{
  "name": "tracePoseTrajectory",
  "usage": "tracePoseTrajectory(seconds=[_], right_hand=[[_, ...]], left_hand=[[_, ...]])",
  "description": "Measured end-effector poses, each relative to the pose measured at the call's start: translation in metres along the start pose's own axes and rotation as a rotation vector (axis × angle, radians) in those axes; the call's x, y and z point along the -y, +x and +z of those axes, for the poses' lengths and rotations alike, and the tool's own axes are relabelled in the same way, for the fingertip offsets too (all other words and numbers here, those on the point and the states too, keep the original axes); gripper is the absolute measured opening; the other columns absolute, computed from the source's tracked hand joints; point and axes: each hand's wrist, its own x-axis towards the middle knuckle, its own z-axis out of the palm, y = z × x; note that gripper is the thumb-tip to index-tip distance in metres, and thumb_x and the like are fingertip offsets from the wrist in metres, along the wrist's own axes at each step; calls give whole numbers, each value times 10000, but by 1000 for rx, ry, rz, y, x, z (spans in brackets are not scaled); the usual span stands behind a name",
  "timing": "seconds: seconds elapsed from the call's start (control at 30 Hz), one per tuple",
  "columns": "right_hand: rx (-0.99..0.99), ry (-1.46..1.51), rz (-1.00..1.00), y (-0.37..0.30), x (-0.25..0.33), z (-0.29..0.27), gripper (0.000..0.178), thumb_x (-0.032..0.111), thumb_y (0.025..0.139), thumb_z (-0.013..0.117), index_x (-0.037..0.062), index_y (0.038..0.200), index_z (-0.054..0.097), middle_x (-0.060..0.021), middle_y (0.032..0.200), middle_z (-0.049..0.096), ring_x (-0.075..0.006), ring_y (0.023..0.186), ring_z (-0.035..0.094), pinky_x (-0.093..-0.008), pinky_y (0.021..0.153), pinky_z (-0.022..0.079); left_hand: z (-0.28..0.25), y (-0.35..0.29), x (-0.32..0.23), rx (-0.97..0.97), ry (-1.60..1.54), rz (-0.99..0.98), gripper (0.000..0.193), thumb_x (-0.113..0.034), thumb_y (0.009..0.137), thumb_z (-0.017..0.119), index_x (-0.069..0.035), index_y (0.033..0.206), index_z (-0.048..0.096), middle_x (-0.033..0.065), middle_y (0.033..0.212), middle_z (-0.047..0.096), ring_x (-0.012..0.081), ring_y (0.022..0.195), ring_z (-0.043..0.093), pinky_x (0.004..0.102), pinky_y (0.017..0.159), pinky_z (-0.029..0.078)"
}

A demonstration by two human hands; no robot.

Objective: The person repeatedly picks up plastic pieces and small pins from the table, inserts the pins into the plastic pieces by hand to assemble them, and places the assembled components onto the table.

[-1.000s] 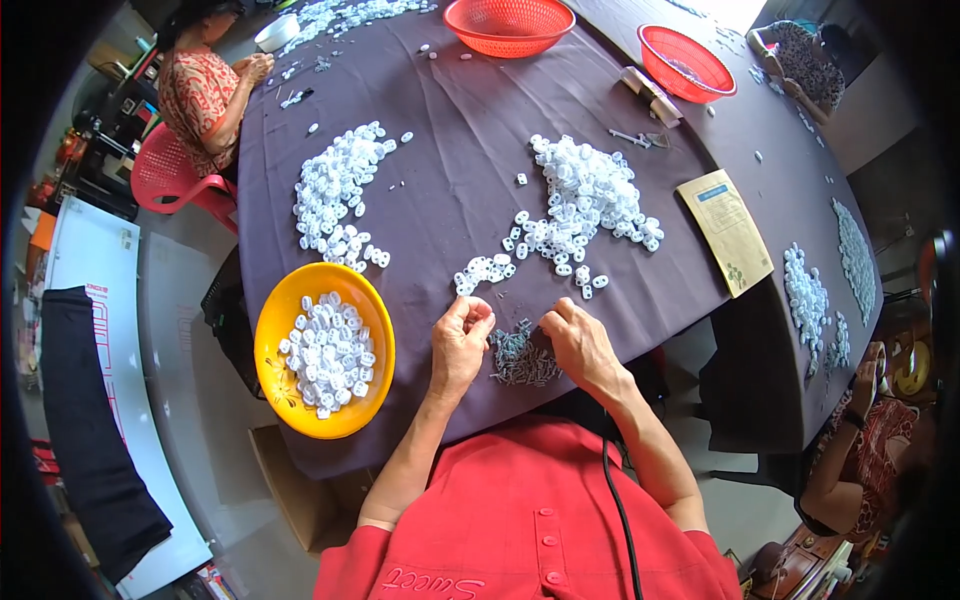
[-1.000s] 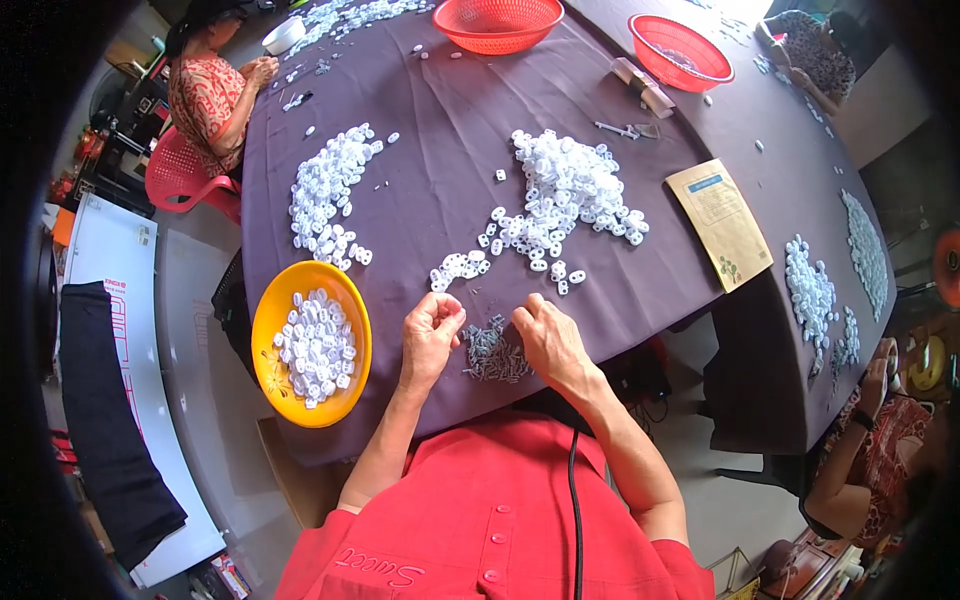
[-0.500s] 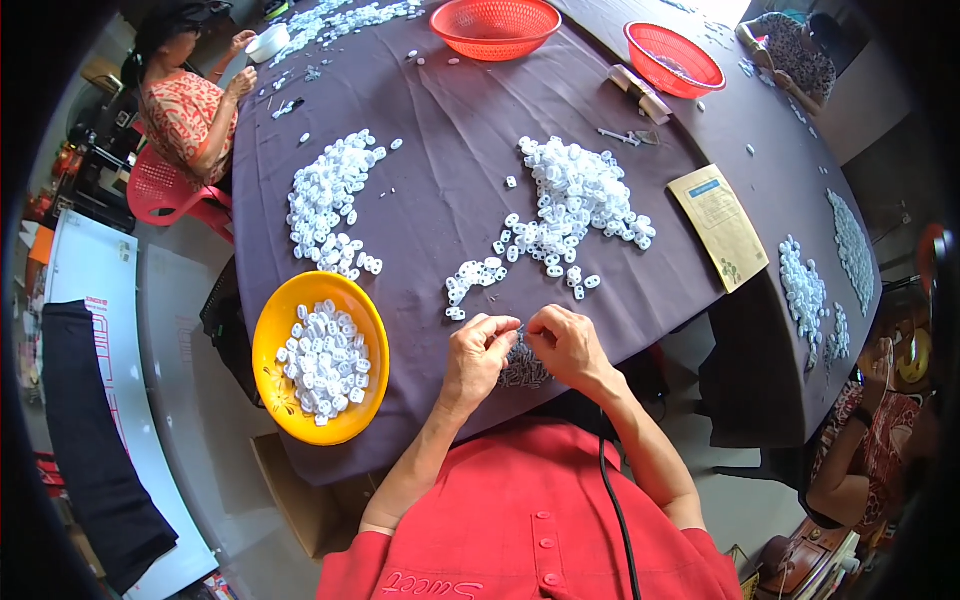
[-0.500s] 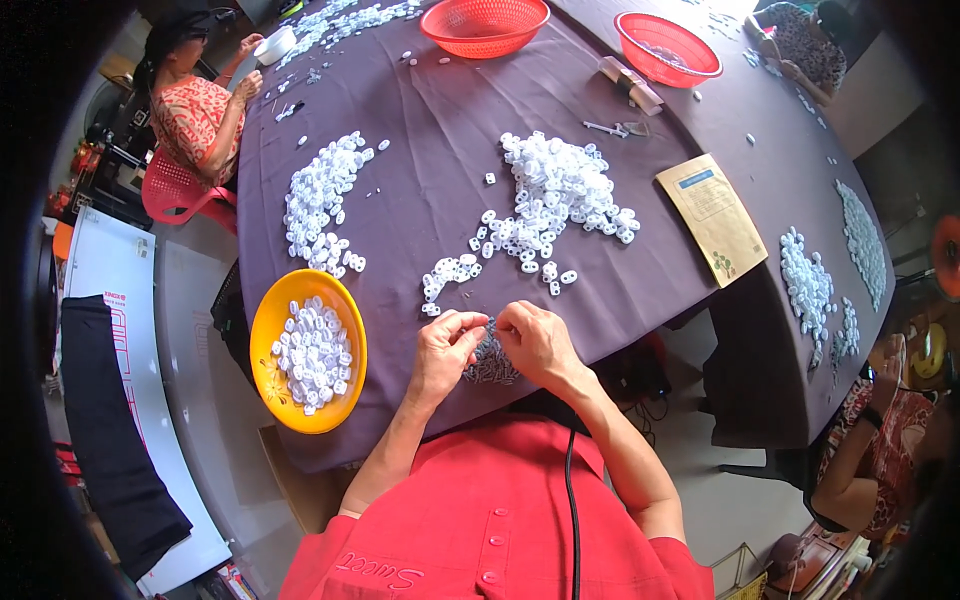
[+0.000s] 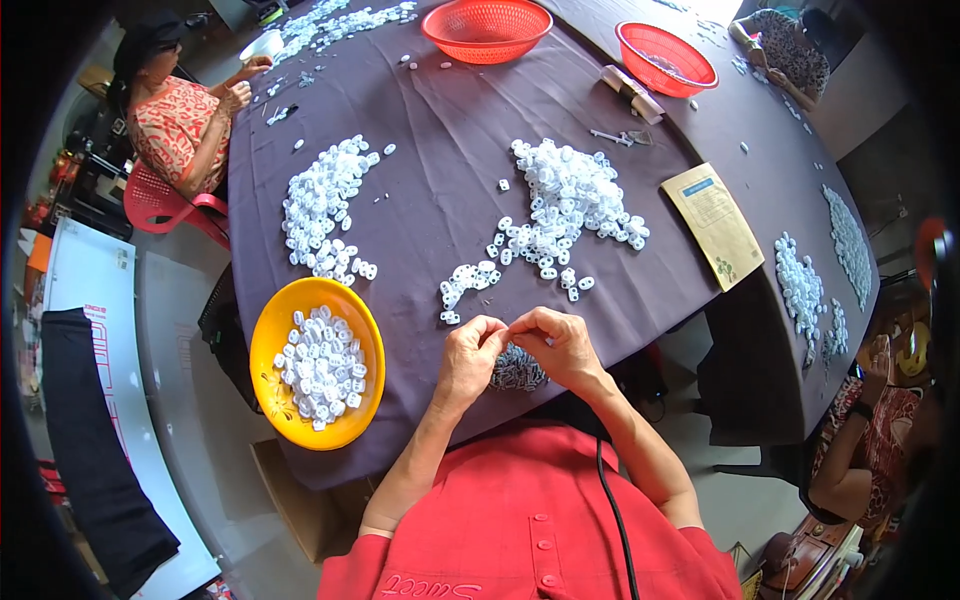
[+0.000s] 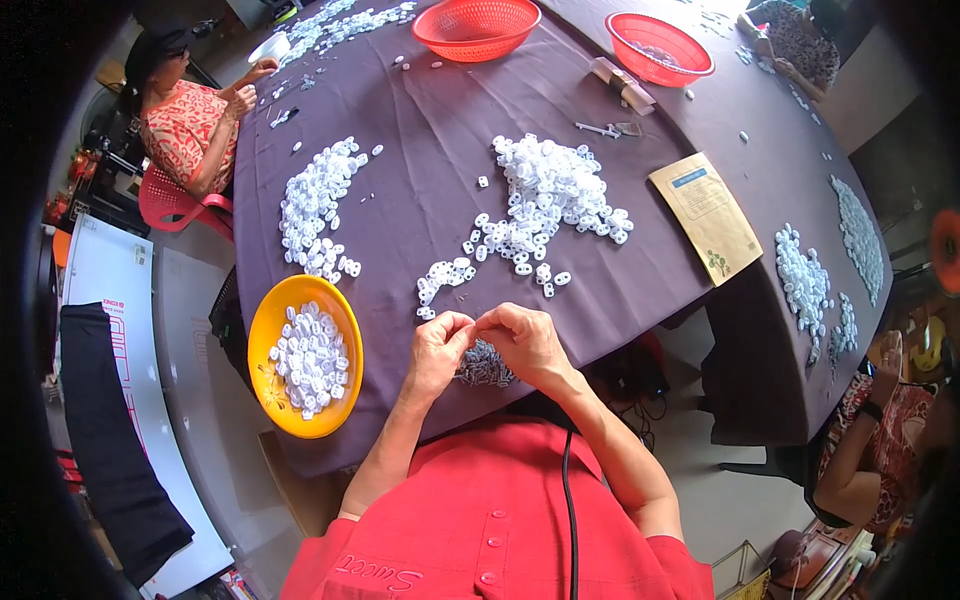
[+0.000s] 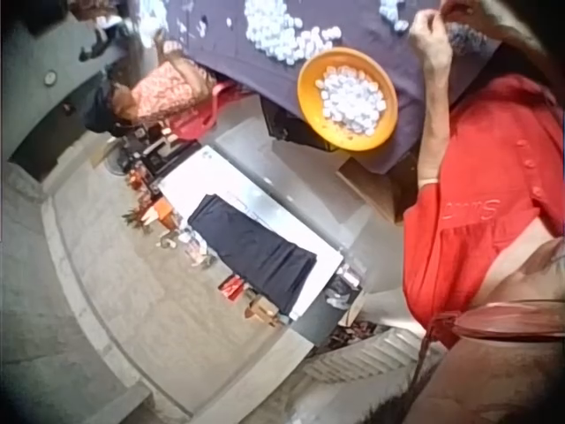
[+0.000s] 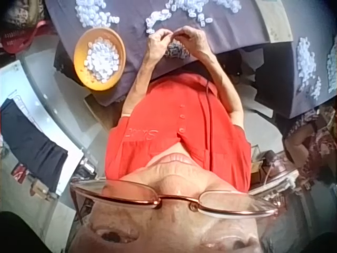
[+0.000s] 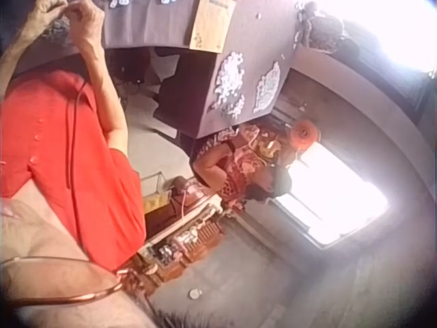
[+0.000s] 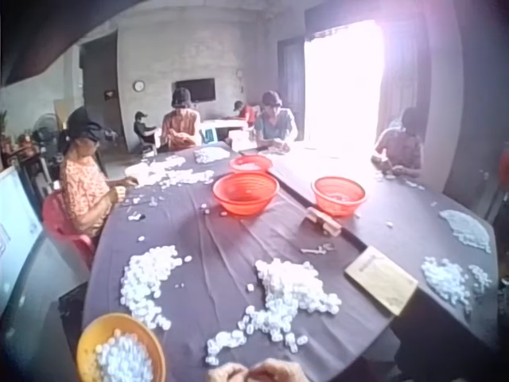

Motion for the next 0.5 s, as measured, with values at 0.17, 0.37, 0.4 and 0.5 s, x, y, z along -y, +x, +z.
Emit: tracePoseTrajectory(seconds=[0.17, 0.37, 0.4, 0.5], right_hand=[[-3, 235, 164, -3, -8, 5, 51, 3, 740, 632, 5, 780, 601, -87, 694, 619, -157, 632, 608, -268, 553, 462], [-10, 171, 102, 0, 3, 2, 25, 18, 790, 597, -2, 797, 585, -43, 675, 606, -80, 608, 561, -230, 549, 452], [-2, 196, 157, -1, 4, 3, 25, 21, 802, 586, 0, 813, 580, -34, 675, 601, -76, 608, 556, -224, 550, 449], [-1, 447, 256, -4, -2, 5, 32, 14, 840, 552, -5, 863, 563, -12, 701, 573, -59, 616, 532, -204, 559, 447]], left_hand=[[3, 0, 1, -26, -20, 50, 104, -88, 839, 579, 13, 822, 599, 6, 640, 577, 54, 581, 484, 214, 534, 411], [-2, 3, -1, 81, -533, -157, 121, -54, 855, 547, 22, 926, 608, 40, 701, 600, 65, 473, 527, 183, 396, 412], [-3, 1, -1, 73, -532, -167, 121, -54, 855, 547, 22, 926, 608, 40, 701, 600, 65, 473, 527, 183, 396, 412], [-2, -1, -5, 66, -580, -184, 130, -35, 839, 557, 35, 943, 591, 69, 732, 615, 102, 531, 589, 229, 457, 511]])
